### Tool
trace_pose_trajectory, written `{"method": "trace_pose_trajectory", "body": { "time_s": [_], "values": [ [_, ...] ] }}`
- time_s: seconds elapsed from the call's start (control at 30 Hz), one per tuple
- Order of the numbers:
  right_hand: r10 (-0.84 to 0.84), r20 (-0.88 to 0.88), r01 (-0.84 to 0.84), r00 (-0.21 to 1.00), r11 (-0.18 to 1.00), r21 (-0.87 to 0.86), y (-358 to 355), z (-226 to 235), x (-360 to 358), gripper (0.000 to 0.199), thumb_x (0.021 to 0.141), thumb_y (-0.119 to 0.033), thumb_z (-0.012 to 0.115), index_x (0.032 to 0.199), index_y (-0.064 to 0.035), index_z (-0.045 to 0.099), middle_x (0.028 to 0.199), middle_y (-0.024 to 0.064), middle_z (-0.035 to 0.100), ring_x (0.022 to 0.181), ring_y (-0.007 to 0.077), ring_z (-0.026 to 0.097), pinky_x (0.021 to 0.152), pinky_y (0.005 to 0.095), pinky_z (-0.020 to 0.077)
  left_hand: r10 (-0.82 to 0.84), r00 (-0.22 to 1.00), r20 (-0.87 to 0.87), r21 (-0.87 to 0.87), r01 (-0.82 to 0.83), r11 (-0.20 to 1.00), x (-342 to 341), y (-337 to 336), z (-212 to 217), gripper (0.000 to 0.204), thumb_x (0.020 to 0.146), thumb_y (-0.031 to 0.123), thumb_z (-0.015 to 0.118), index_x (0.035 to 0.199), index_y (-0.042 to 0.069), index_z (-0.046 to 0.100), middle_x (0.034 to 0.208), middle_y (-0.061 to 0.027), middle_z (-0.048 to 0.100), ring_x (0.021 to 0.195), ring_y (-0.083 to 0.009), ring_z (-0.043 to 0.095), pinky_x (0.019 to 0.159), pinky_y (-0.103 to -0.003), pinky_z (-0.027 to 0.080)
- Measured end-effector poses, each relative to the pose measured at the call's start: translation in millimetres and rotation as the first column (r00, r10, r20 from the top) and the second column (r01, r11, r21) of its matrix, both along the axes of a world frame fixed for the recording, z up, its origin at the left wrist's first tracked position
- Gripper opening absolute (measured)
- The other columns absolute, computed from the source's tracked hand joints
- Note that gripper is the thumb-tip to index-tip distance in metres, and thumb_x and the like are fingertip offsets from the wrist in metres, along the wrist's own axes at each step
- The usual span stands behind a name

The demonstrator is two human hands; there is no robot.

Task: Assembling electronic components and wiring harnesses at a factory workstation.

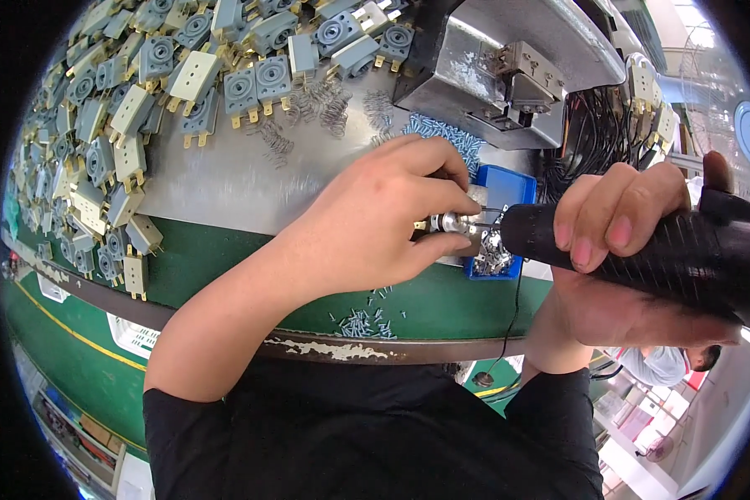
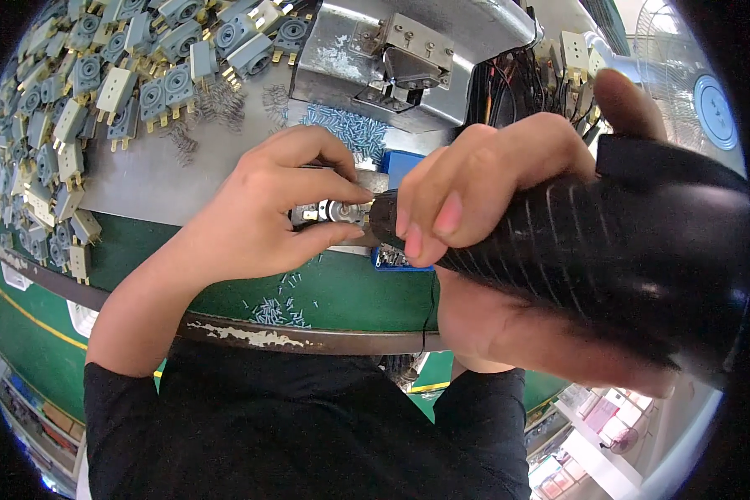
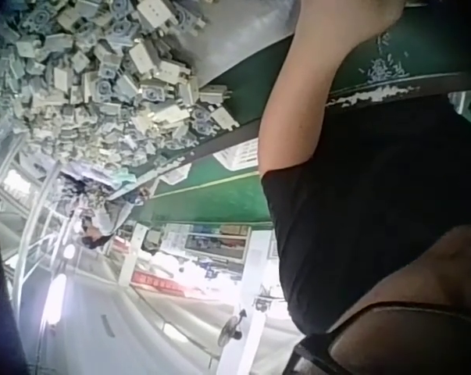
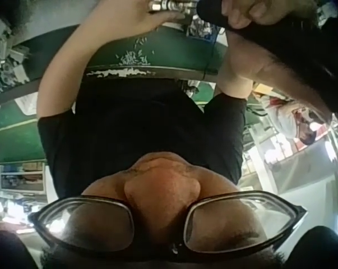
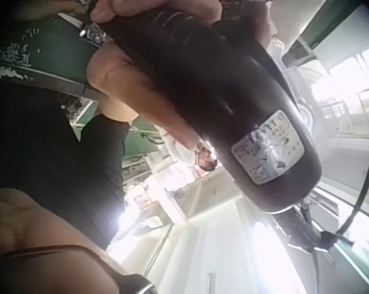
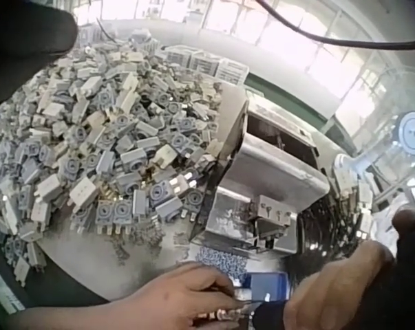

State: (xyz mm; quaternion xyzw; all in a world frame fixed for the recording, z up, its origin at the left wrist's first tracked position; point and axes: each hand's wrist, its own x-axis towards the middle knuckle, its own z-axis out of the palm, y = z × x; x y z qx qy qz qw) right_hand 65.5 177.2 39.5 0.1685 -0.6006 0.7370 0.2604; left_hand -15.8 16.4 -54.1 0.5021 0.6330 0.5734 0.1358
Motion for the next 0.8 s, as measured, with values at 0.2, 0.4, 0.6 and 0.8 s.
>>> {"method": "trace_pose_trajectory", "body": {
  "time_s": [0.2,0.4,0.6,0.8],
  "values": [
    [-0.033,-0.050,0.034,0.998,0.999,0.014,-3,-5,7,0.103,0.083,-0.082,0.057,0.146,-0.0024,0.036,0.085,0.0065,0.053,0.060,0.0160,0.053,0.052,0.0318,0.0450,0.002,1.000,0.003,-0.005,-0.002,1.000,0,-1,0,0.031,0.067,0.007,0.086,0.096,0.005,0.076,0.099,-0.0107,0.067,0.094,-0.0299,0.066,0.082,-0.040,0.052],
    [0.097,-0.056,-0.088,0.994,0.985,0.150,9,-8,8,0.095,0.081,-0.079,0.063,0.138,-0.0065,0.043,0.084,0.0056,0.054,0.059,0.0161,0.055,0.052,0.0325,0.0459,0.000,1.000,-0.001,-0.017,0.000,1.000,0,0,-1,0.030,0.069,0.007,0.085,0.097,0.004,0.076,0.099,-0.0112,0.067,0.094,-0.0300,0.066,0.082,-0.039,0.052],
    [0.177,-0.047,-0.167,0.983,0.971,0.169,10,-11,5,0.096,0.080,-0.080,0.062,0.139,-0.0071,0.042,0.084,0.0055,0.054,0.058,0.0161,0.054,0.052,0.0327,0.0460,-0.001,1.000,0.006,-0.043,0.001,0.999,2,-2,-1,0.025,0.075,0.016,0.083,0.096,0.005,0.075,0.101,-0.0080,0.066,0.099,-0.0302,0.063,0.088,-0.041,0.051],
    [0.197,-0.056,-0.184,0.979,0.967,0.176,8,-11,3,0.100,0.080,-0.083,0.059,0.141,-0.0059,0.042,0.083,0.0054,0.053,0.057,0.0153,0.053,0.051,0.0331,0.0456,0.008,1.000,-0.028,-0.015,-0.008,1.000,-1,-2,-1,0.031,0.068,0.007,0.085,0.097,0.004,0.076,0.099,-0.0120,0.066,0.094,-0.0313,0.065,0.083,-0.040,0.052]
  ]
}}
